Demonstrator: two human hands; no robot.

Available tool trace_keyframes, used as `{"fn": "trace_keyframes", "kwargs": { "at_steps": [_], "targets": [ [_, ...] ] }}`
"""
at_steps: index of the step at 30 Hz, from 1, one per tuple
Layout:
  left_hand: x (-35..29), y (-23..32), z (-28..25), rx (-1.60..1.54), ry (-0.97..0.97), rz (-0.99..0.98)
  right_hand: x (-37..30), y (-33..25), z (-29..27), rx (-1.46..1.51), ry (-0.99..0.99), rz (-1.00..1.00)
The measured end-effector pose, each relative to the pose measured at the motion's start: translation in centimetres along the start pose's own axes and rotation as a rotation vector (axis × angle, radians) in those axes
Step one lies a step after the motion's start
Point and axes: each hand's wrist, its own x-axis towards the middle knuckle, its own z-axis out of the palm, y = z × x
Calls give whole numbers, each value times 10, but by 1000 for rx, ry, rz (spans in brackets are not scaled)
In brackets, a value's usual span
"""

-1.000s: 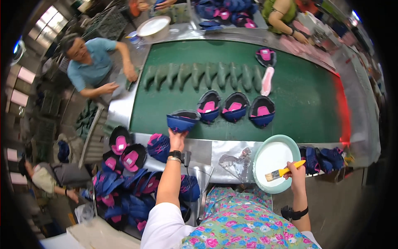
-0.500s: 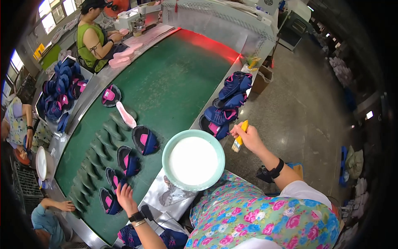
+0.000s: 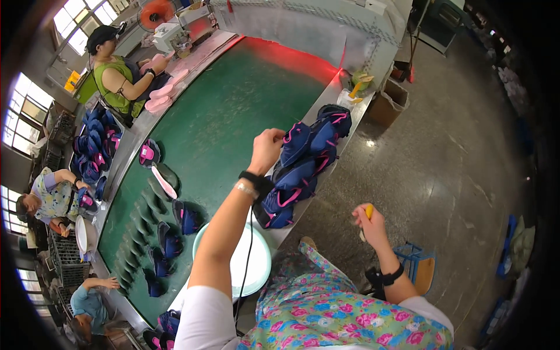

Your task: The recorder is applying a white liquid, likely glue, to the interior edges of shoe components using a brush.

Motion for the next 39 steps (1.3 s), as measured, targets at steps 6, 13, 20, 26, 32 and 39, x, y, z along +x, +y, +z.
{"fn": "trace_keyframes", "kwargs": {
  "at_steps": [6,13,20,26,32,39],
  "targets": [
    [73,-15,68,182,-309,-344,-12,56,-57,63,144,159],
    [42,12,-44,-288,-58,-393,1,59,-47,73,97,151],
    [-174,-55,-243,-942,408,-427,42,52,6,101,-132,58],
    [-479,-202,-273,-1416,1230,-311,69,105,59,-206,-242,16],
    [-713,-342,-265,-1438,1858,-117,26,182,63,-537,-272,46],
    [-785,-484,-297,-1398,2159,-162,-27,195,25,-850,-146,41]
  ]
}}
